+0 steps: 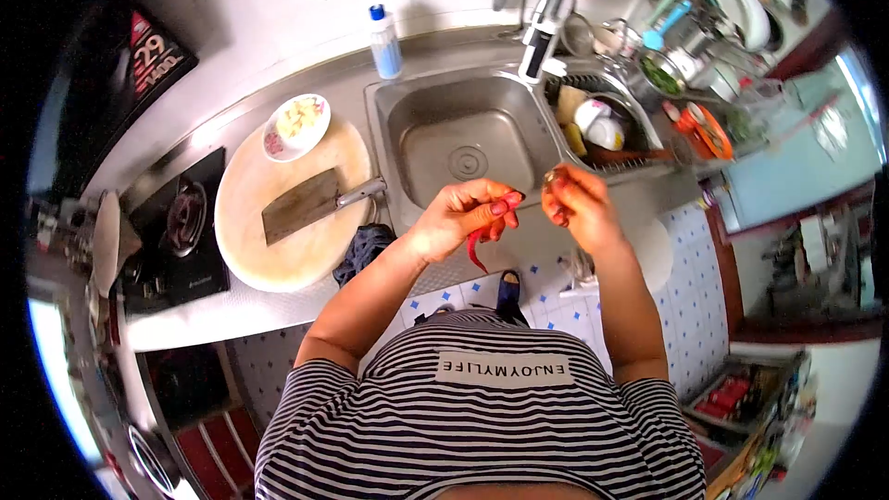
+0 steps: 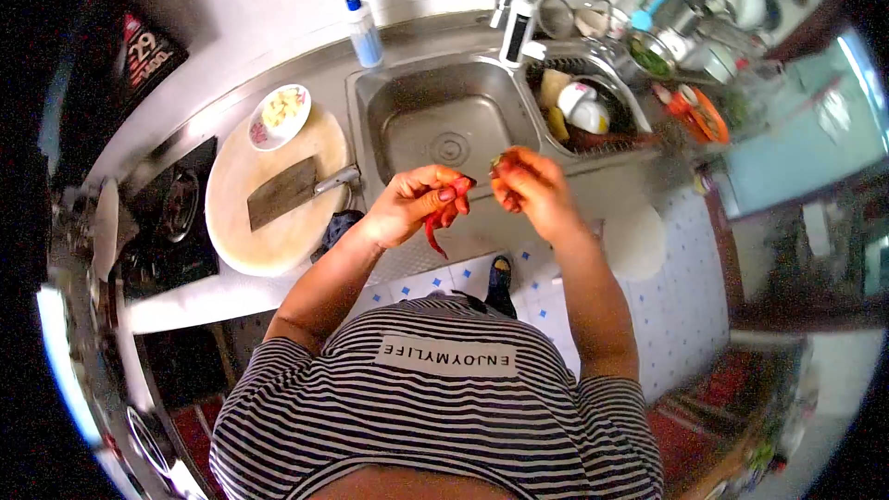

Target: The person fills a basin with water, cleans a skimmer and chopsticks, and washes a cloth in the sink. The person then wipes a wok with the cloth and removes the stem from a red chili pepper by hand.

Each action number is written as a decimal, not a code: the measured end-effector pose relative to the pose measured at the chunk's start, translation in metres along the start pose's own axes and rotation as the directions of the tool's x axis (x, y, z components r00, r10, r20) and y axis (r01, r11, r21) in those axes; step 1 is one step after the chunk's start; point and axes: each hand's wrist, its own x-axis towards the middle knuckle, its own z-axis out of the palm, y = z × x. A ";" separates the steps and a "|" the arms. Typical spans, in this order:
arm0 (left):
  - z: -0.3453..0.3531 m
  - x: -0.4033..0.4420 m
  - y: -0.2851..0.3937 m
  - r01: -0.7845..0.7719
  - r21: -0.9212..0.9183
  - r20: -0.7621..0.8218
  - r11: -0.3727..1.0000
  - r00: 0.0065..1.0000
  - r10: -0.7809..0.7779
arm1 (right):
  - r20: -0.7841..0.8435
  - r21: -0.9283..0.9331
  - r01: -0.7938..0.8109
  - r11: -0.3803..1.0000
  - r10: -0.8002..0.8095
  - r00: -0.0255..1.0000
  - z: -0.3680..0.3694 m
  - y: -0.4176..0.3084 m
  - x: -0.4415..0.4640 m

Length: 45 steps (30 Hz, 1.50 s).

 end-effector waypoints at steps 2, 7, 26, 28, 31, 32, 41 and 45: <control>0.001 0.013 0.004 -0.002 -0.024 -0.064 1.000 0.998 0.001 | 0.064 0.166 -0.045 0.985 0.035 0.997 -0.029 -0.003 0.027; 0.000 0.049 -0.005 -0.037 -0.392 -0.256 0.919 0.964 -0.070 | 0.000 -0.033 -0.164 0.986 0.164 0.986 -0.093 -0.009 0.101; 0.006 0.066 -0.039 -0.049 -0.389 -0.661 0.920 0.710 -0.242 | 0.297 0.489 -0.402 0.774 0.286 0.911 -0.012 0.074 0.176; -0.005 0.050 -0.035 0.003 -0.366 -0.660 0.931 0.704 -0.262 | 0.328 0.228 -0.439 0.869 0.356 0.875 0.016 0.073 0.165; -0.008 0.026 -0.023 0.062 -0.280 -0.643 0.958 0.729 -0.235 | 0.256 0.320 -0.438 0.840 0.368 0.894 0.037 0.064 0.166; -0.015 0.021 -0.021 0.022 -0.282 -0.625 0.959 0.754 -0.201 | 0.255 0.381 -0.420 0.824 0.343 0.904 0.042 0.063 0.170; -0.037 -0.042 -0.004 0.015 -0.164 -0.628 0.986 0.770 -0.116 | 0.160 0.491 -0.317 0.812 0.274 0.948 0.093 0.063 0.184; -0.049 -0.115 -0.013 0.153 -0.091 -0.674 0.984 0.718 -0.174 | 0.019 0.626 -0.104 0.773 0.119 0.993 0.057 0.064 0.228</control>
